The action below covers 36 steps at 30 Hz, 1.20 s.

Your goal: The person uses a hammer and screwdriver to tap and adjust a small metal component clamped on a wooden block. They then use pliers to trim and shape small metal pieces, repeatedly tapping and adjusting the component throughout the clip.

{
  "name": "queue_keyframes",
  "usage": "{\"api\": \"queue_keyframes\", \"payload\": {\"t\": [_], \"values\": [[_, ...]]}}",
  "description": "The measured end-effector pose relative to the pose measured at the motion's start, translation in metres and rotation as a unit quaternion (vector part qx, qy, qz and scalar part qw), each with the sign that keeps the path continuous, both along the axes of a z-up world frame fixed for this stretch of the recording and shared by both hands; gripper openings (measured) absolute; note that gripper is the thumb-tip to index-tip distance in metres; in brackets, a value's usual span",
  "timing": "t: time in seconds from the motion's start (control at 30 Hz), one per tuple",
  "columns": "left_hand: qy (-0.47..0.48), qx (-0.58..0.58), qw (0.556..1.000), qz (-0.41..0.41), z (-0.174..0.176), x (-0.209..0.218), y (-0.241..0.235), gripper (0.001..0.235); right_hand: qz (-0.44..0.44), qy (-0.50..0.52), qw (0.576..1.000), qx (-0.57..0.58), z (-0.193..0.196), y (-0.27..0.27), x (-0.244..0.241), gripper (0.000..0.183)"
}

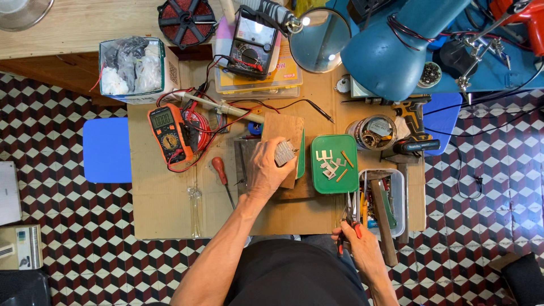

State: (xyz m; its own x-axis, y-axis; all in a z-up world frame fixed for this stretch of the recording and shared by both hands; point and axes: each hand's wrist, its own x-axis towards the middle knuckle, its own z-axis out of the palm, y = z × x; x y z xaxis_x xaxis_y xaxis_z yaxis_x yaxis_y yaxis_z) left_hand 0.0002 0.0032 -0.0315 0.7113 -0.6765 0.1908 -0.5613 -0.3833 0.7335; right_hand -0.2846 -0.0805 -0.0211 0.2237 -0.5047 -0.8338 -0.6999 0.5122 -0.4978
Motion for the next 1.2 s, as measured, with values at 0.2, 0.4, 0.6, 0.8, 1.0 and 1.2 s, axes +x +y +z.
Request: {"api": "queue_keyframes", "payload": {"t": [0.2, 0.4, 0.6, 0.8, 1.0, 1.2], "values": [[-0.026, -0.004, 1.0, 0.005, 0.01, 0.0, -0.002, 0.047, 0.089, 0.016, 0.996, -0.026, 0.006, -0.021, 0.018, 0.05], [-0.006, 0.003, 1.0, -0.012, 0.01, 0.001, 0.001, 0.051, 0.088, 0.011, 0.996, -0.027, 0.011, -0.038, 0.028, 0.05], [0.024, 0.034, 0.999, -0.012, 0.011, 0.003, 0.002, 0.06, 0.084, -0.014, 0.996, -0.014, 0.002, -0.046, 0.032, 0.045], [0.026, 0.043, 0.999, -0.002, 0.018, 0.003, -0.003, 0.051, 0.105, -0.018, 0.994, -0.023, -0.001, -0.053, 0.038, 0.046], [0.016, 0.034, 0.999, 0.001, 0.02, 0.002, -0.003, 0.049, 0.124, -0.032, 0.991, -0.034, 0.002, -0.058, 0.045, 0.046], [0.025, 0.031, 0.999, -0.002, 0.018, 0.002, -0.002, 0.052, 0.175, 0.054, 0.981, -0.058, 0.005, -0.064, 0.048, 0.047]]}}
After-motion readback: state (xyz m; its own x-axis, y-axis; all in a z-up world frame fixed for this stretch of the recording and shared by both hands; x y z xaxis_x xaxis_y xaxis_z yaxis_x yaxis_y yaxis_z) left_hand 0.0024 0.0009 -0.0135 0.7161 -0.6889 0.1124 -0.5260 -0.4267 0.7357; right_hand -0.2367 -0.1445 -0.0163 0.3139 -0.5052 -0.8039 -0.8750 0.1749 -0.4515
